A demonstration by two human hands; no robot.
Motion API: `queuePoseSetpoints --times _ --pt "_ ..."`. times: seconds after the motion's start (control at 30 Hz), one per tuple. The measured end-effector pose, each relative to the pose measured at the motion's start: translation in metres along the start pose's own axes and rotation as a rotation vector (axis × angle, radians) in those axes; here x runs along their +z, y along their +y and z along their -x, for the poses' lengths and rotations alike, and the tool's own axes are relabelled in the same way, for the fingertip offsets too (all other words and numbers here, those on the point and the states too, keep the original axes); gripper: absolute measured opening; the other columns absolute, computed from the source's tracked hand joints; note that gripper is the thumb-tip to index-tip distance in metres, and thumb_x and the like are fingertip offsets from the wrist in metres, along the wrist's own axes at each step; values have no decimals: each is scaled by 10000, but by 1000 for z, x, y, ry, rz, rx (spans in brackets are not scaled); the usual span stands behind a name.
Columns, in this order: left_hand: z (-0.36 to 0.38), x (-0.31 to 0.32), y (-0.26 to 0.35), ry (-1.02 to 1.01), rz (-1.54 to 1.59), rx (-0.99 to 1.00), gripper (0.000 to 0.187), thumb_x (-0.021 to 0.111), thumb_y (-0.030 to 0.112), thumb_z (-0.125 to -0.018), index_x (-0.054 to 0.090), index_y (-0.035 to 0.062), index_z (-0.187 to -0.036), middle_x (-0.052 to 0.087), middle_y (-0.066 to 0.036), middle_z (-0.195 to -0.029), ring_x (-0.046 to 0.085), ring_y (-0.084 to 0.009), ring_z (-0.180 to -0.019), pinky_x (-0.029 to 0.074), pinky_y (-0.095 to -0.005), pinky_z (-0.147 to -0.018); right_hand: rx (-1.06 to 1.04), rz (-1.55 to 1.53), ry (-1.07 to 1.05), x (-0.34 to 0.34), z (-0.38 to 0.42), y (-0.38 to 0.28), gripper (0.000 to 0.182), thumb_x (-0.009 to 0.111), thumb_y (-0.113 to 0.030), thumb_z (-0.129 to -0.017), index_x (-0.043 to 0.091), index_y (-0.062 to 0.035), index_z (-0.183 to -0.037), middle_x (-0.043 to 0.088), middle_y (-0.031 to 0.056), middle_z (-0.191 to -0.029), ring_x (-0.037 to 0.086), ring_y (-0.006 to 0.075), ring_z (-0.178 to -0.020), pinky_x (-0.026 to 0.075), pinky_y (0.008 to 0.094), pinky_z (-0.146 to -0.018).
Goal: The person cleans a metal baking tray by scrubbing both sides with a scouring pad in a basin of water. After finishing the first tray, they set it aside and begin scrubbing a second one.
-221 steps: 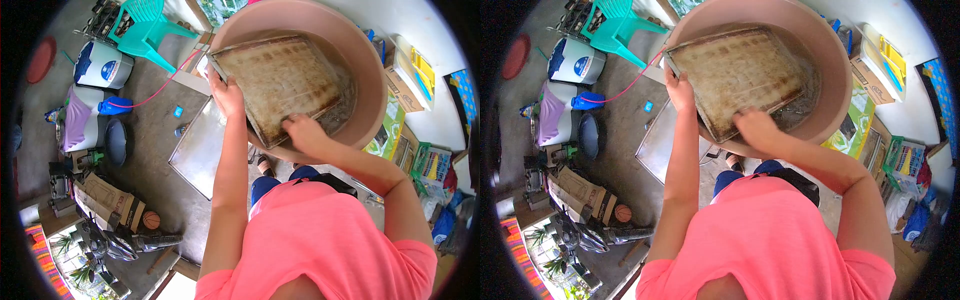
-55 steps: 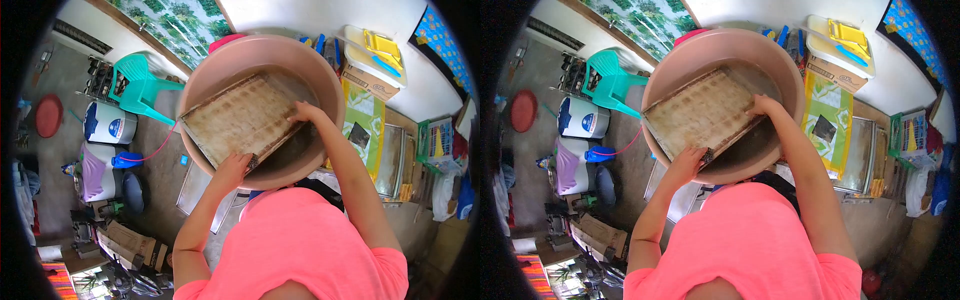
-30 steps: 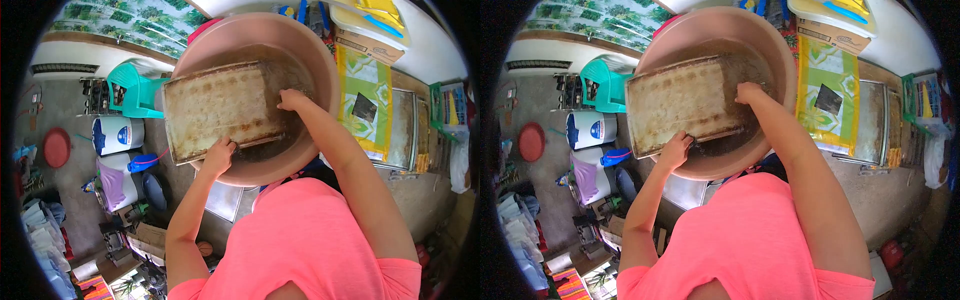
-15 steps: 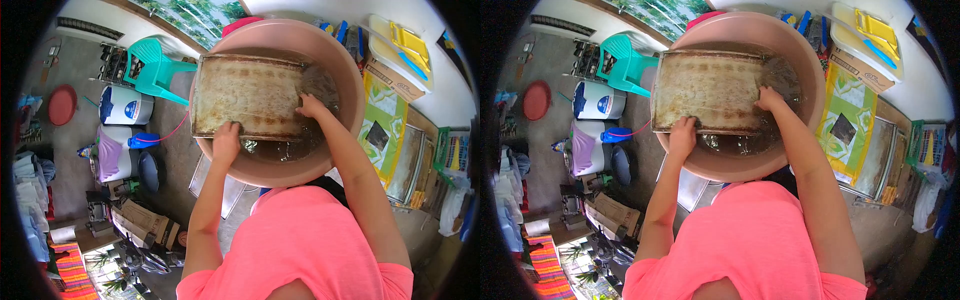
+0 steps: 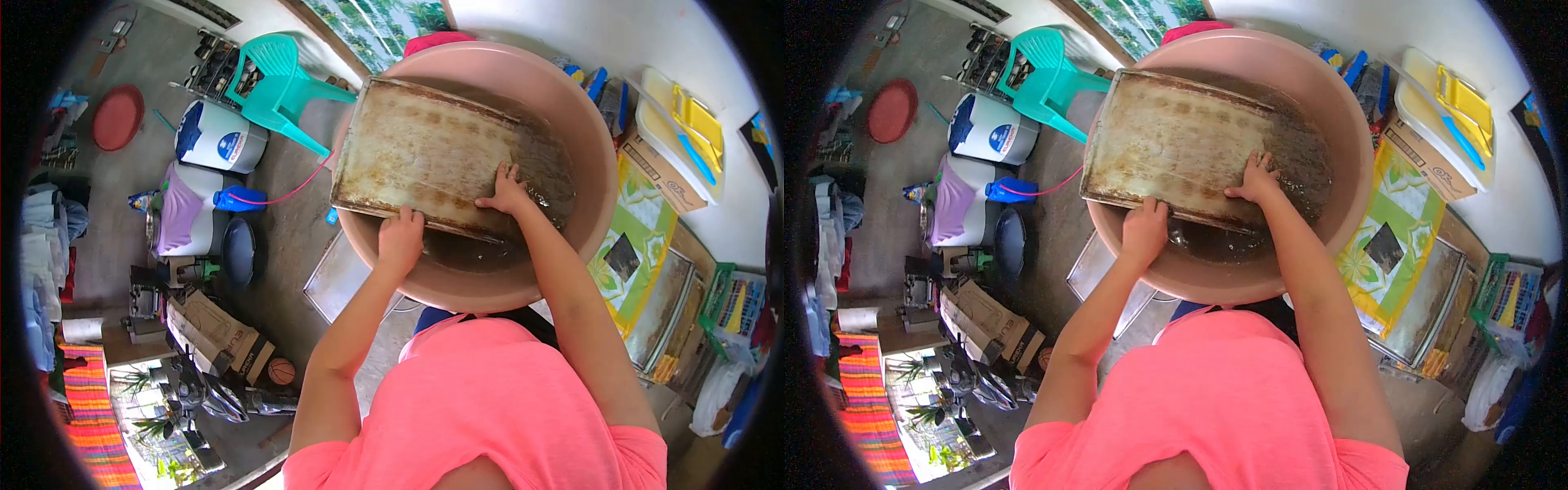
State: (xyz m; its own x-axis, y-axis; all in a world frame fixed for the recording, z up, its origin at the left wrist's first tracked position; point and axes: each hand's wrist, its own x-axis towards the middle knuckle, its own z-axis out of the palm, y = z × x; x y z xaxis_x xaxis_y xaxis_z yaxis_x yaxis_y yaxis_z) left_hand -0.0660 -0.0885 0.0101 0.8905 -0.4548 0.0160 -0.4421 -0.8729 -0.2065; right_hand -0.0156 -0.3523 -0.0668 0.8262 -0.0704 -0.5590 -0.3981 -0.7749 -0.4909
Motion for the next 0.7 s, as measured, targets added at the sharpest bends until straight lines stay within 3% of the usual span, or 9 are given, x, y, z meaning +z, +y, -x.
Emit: queuePoseSetpoints --times 0.07,0.1,0.13,0.2,0.3,0.43,0.57,0.67,0.7 --pt "-5 -3 -18 -65 -71 -119 226 661 160 -711 574 94 -908 549 -118 -967 648 -265 -716 535 -370 -616 0 -13 14 4 1 -4 1281 790 -538 -660 -70 -75 -1489 -74 279 -1524 149 565 -1343 313 559 -1065" --pt "-6 -8 -38 27 -14 -148 205 644 166 -750 579 85 -926 550 -124 -982 654 -281 -723 544 -391 -611 2 -20 19 6 3 -6 1270 779 -541 -673 -78 -80 -1489 -79 277 -1524 139 563 -1346 310 559 -1067" --pt "-12 -19 -52 -34 27 -327 134 596 139 -788 584 77 -906 560 -147 -1014 657 -325 -766 547 -438 -651 9 -17 11 10 3 -9 1258 765 -545 -686 -85 -77 -1487 -87 277 -1523 132 562 -1348 309 557 -1068" --pt "-16 -16 -73 83 93 -407 168 628 145 -770 590 60 -909 549 -151 -989 662 -310 -779 559 -418 -651 18 -13 -3 14 0 -16 1236 737 -554 -713 -99 -69 -1483 -102 277 -1521 119 560 -1351 307 554 -1070" --pt "-24 -1 -56 193 91 -367 146 631 140 -760 596 57 -875 551 -159 -976 662 -305 -778 555 -426 -648 5 -26 -22 14 -2 -15 1218 713 -554 -736 -114 -49 -1476 -123 282 -1515 102 555 -1357 300 555 -1073" --pt "-36 -1 -43 194 43 -222 122 566 150 -809 582 44 -867 557 -162 -947 650 -345 -709 549 -437 -645 -21 27 -15 15 -3 -11 1246 704 -592 -724 -122 -33 -1469 -132 304 -1503 88 584 -1341 287 559 -1075" --pt "-47 -8 -95 270 -51 -430 132 524 136 -827 576 47 -909 564 -137 -946 656 -339 -691 546 -439 -570 -39 22 -4 22 -11 -6 1264 691 -632 -711 -125 -35 -1469 -128 321 -1497 59 611 -1326 233 589 -1084" --pt "-52 7 -79 105 -167 -440 166 530 138 -817 585 33 -933 583 -141 -987 666 -305 -694 554 -398 -579 -43 -19 -14 21 -9 -6 1265 693 -632 -709 -125 -39 -1470 -124 322 -1497 37 611 -1328 213 610 -1081" --pt "-51 18 -65 106 -162 -319 211 542 143 -805 594 18 -966 602 -157 -1018 672 -267 -712 558 -359 -585 -46 -30 -13 22 -10 -6 1263 695 -629 -710 -125 -41 -1470 -123 321 -1498 32 609 -1330 211 616 -1078"
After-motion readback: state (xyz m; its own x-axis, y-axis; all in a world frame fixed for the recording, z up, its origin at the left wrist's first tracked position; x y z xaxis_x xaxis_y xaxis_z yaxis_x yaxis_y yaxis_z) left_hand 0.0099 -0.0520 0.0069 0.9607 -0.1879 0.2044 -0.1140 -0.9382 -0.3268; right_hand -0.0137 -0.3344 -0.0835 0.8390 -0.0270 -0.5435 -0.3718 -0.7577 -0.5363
